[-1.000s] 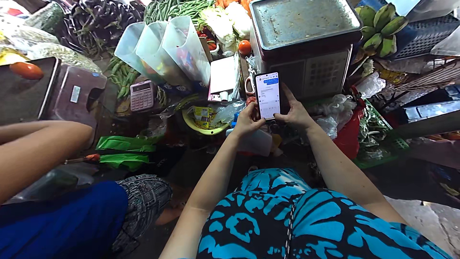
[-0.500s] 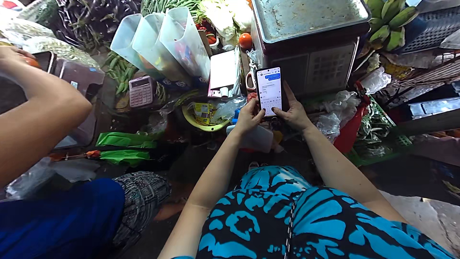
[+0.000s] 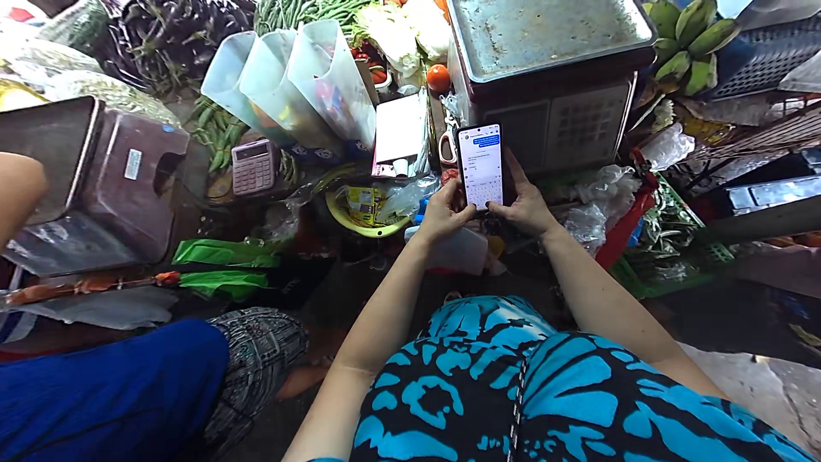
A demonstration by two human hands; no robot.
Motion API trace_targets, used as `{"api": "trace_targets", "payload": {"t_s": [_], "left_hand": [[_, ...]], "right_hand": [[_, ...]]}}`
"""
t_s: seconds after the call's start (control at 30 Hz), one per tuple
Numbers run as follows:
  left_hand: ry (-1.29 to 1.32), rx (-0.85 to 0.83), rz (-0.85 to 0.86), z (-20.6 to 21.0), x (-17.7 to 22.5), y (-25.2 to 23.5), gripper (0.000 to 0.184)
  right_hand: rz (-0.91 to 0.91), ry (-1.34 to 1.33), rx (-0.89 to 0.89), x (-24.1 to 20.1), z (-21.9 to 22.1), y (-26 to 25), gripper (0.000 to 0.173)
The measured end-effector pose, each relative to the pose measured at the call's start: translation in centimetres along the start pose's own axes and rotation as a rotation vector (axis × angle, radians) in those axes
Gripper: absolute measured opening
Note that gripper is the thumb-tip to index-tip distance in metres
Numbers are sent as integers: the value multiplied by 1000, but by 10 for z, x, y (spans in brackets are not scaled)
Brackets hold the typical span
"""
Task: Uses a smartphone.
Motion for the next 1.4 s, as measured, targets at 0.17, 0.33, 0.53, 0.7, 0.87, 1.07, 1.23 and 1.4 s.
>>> {"api": "trace_targets", "payload": {"t_s": [0.17, 0.33, 0.53, 0.7, 0.87, 1.07, 1.23, 1.4], "left_hand": [[19, -4, 4, 0, -4, -3, 38], [28, -2, -2, 0, -5, -3, 37], [-7, 17, 6, -1, -2, -4, 28], [2, 6, -1, -1, 0, -2, 29], [13, 3, 11, -1, -1, -2, 34], [23, -10, 9, 0, -3, -2, 34], [43, -3, 10, -1, -2, -2, 34], [10, 21, 17, 0, -3, -4, 32]], "right_hand": [[-9, -31, -21, 0, 0, -1, 105], [8, -15, 14, 1, 0, -1, 96], [-21, 8, 22, 2, -1, -2, 94], [-6, -9, -16, 0, -1, -1, 105], [-15, -26, -2, 1, -2, -1, 95], [4, -88, 163, 7, -5, -9, 56], [63, -86, 95, 3, -5, -2, 64], [30, -83, -16, -2, -4, 1, 90]]}}
Point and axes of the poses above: each hand's wrist, its own y-axis away from the middle knuckle, its own z-axis out of the palm, x = y × z, the point moved 6 cm from there along -y, towards the middle knuckle, and after that the axes turned 4 degrees about z, right-handed, at the moved point
